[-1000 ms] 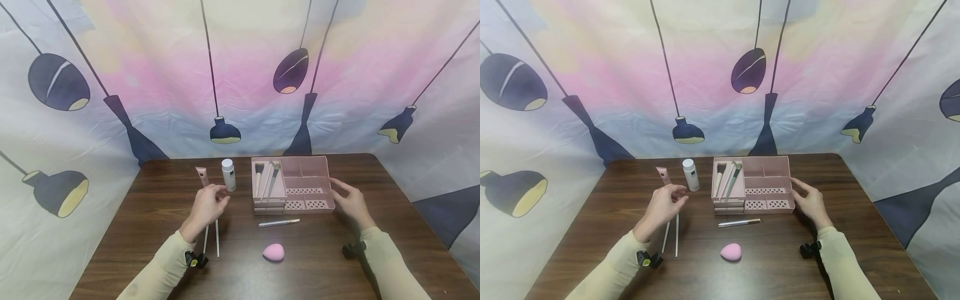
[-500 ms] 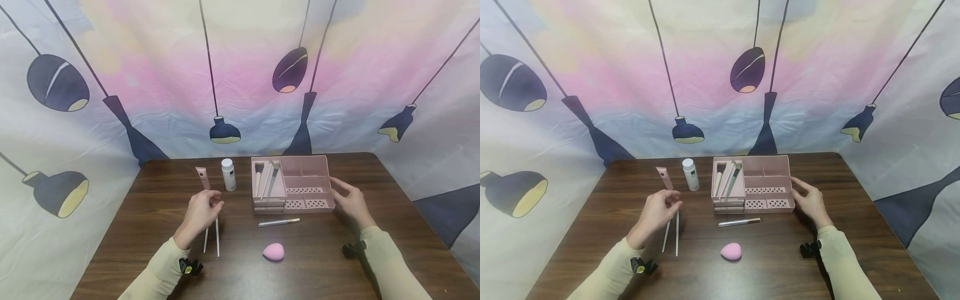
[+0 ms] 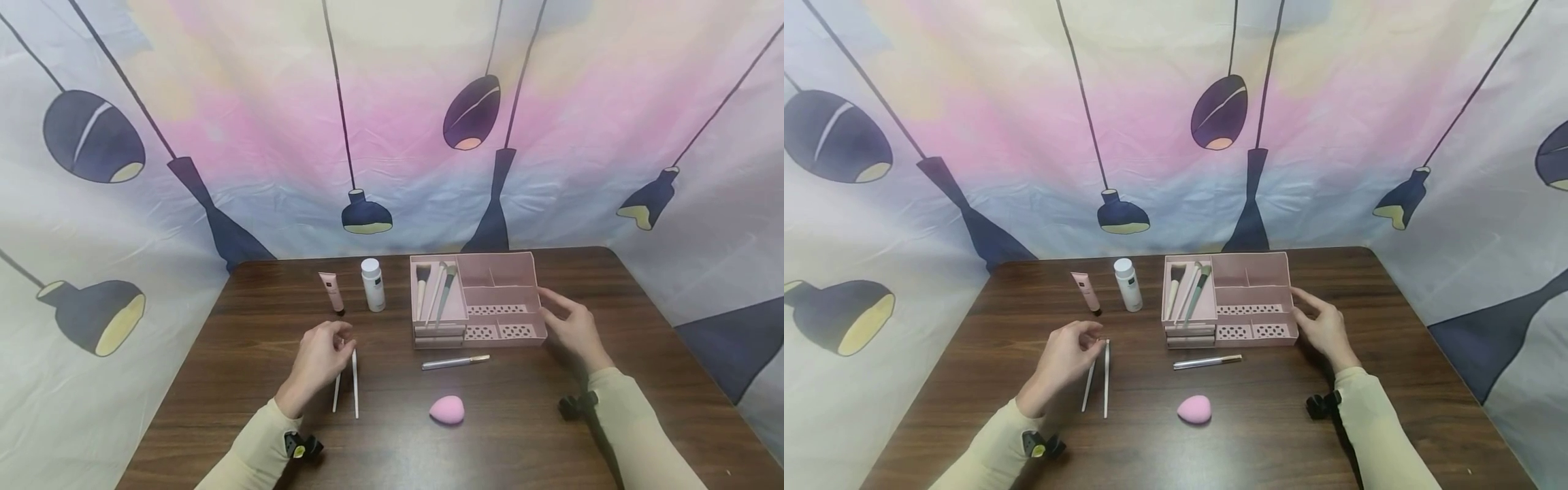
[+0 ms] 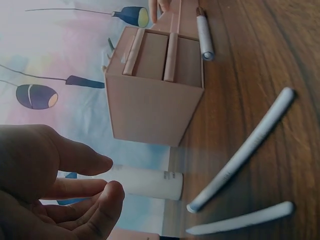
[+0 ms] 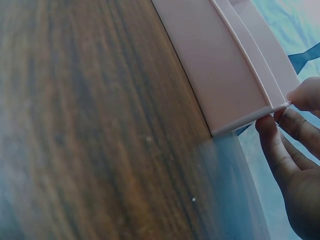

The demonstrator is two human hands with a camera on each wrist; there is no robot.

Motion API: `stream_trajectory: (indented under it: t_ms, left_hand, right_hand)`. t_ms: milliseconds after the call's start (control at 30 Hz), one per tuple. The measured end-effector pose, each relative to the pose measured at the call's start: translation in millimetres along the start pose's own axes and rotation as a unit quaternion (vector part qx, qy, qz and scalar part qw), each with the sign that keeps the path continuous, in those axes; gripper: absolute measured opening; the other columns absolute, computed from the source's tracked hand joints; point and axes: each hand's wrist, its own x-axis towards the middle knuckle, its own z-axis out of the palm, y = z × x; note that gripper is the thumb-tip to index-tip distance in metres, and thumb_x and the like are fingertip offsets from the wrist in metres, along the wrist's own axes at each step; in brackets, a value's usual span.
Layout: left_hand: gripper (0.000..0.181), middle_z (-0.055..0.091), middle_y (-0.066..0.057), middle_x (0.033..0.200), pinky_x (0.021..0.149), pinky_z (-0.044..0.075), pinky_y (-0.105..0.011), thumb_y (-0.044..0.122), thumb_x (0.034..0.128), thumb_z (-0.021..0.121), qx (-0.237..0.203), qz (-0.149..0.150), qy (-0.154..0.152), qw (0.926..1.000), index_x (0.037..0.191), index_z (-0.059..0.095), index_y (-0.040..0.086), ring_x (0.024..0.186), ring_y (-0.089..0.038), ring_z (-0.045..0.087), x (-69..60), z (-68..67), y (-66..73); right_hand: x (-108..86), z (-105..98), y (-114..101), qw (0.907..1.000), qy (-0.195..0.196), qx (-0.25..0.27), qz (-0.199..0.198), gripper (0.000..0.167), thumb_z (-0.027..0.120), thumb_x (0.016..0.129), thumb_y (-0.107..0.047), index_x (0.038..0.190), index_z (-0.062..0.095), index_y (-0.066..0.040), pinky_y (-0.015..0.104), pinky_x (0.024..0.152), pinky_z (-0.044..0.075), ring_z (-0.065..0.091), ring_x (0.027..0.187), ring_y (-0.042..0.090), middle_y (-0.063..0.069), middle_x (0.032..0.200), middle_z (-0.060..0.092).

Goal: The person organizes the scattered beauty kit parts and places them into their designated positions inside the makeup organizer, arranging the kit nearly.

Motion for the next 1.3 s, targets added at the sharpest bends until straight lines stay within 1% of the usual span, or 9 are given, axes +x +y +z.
stream_trajectory:
  t_ms: [167, 233, 367, 433, 600, 667, 867, 1100, 1300]
  left_hand:
    - [0.025, 0.067, -0.005, 0.083, 0.063, 0.047, -0.031, 0.012, 0.0803, 0.075, -0.003, -0.019, -0.011, 0.9998, 0.103, 0.072, 0.002, 0.066, -0.010, 0.060, -3.3, 1.5, -7.5]
    - [0.025, 0.067, -0.006, 0.084, 0.063, 0.048, -0.031, 0.012, 0.0797, 0.074, -0.002, -0.023, -0.015, 0.9996, 0.103, 0.071, 0.002, 0.067, -0.011, 0.061, -4.2, 3.1, -11.2]
    - [0.026, 0.066, -0.007, 0.082, 0.064, 0.048, -0.033, 0.012, 0.0783, 0.075, 0.010, -0.019, -0.021, 0.9995, 0.101, 0.071, 0.001, 0.069, -0.013, 0.062, -5.5, 8.3, -18.6]
    - [0.026, 0.065, -0.007, 0.079, 0.063, 0.047, -0.033, 0.013, 0.0773, 0.075, 0.023, -0.014, -0.022, 0.9994, 0.100, 0.071, 0.001, 0.067, -0.013, 0.059, -6.6, 11.2, -21.7]
    - [0.025, 0.063, -0.004, 0.075, 0.061, 0.045, -0.035, 0.013, 0.0756, 0.077, 0.037, -0.017, -0.015, 0.9991, 0.097, 0.071, 0.001, 0.065, -0.012, 0.055, -9.5, 16.5, -27.7]
    - [0.026, 0.063, -0.003, 0.075, 0.062, 0.046, -0.036, 0.014, 0.0755, 0.077, 0.039, -0.022, -0.013, 0.9989, 0.097, 0.071, 0.002, 0.065, -0.013, 0.056, -9.9, 17.6, -29.5]
    - [0.026, 0.059, -0.002, 0.074, 0.062, 0.046, -0.041, 0.016, 0.0757, 0.076, 0.062, -0.032, -0.030, 0.9971, 0.098, 0.071, 0.004, 0.066, -0.016, 0.055, -11.1, 20.7, -35.0]
    - [0.022, 0.059, -0.002, 0.076, 0.064, 0.047, -0.043, 0.017, 0.0758, 0.076, 0.073, -0.044, -0.046, 0.9953, 0.093, 0.069, 0.005, 0.069, -0.018, 0.057, -11.9, 24.4, -40.5]
    - [0.023, 0.061, -0.002, 0.075, 0.067, 0.049, -0.046, 0.017, 0.0765, 0.076, 0.072, -0.054, -0.052, 0.9945, 0.095, 0.069, 0.005, 0.071, -0.020, 0.060, -11.8, 26.3, -40.5]
  right_hand:
    - [0.9, -0.6, 0.1, 1.0000, 0.000, -0.001, 0.000, 0.045, 0.062, 0.095, -0.021, 0.139, 0.055, -0.013, 0.007, 0.075, 0.045, 0.057, 0.119, 0.039, 0.023, 0.138, 0.054]
    - [1.1, -1.0, 0.4, 1.0000, 0.000, -0.004, 0.001, 0.045, 0.062, 0.096, -0.023, 0.139, 0.055, -0.014, 0.012, 0.078, 0.047, 0.056, 0.121, 0.039, 0.022, 0.138, 0.054]
    - [1.3, -2.1, 1.1, 0.9999, 0.002, -0.011, 0.006, 0.046, 0.062, 0.096, -0.025, 0.139, 0.055, -0.014, 0.043, 0.091, 0.048, 0.051, 0.125, 0.039, 0.022, 0.140, 0.052]
    - [1.0, -2.5, 0.9, 0.9999, 0.002, -0.011, 0.007, 0.046, 0.062, 0.096, -0.026, 0.139, 0.055, -0.014, 0.050, 0.093, 0.045, 0.050, 0.126, 0.039, 0.022, 0.140, 0.052]
    - [0.3, -3.0, 0.3, 0.9998, -0.001, -0.016, 0.008, 0.045, 0.062, 0.096, -0.025, 0.139, 0.055, -0.014, 0.025, 0.085, 0.048, 0.054, 0.124, 0.040, 0.022, 0.139, 0.054]
    - [0.3, -2.7, 0.2, 0.9998, -0.001, -0.016, 0.008, 0.045, 0.062, 0.096, -0.025, 0.139, 0.055, -0.014, 0.022, 0.083, 0.049, 0.055, 0.123, 0.040, 0.022, 0.138, 0.054]
    - [-0.1, -1.1, -1.2, 1.0000, 0.001, -0.006, 0.001, 0.045, 0.061, 0.096, -0.020, 0.139, 0.055, -0.011, 0.050, 0.088, 0.052, 0.057, 0.119, 0.041, 0.024, 0.137, 0.055]
    - [-0.8, -1.7, -4.2, 1.0000, 0.003, 0.003, -0.005, 0.044, 0.062, 0.095, -0.016, 0.138, 0.055, -0.010, 0.039, 0.086, 0.055, 0.060, 0.115, 0.041, 0.025, 0.133, 0.057]
    - [-0.5, -1.1, -3.0, 1.0000, -0.001, 0.000, -0.002, 0.045, 0.061, 0.095, -0.015, 0.139, 0.054, -0.011, 0.047, 0.086, 0.053, 0.061, 0.114, 0.039, 0.024, 0.134, 0.057]
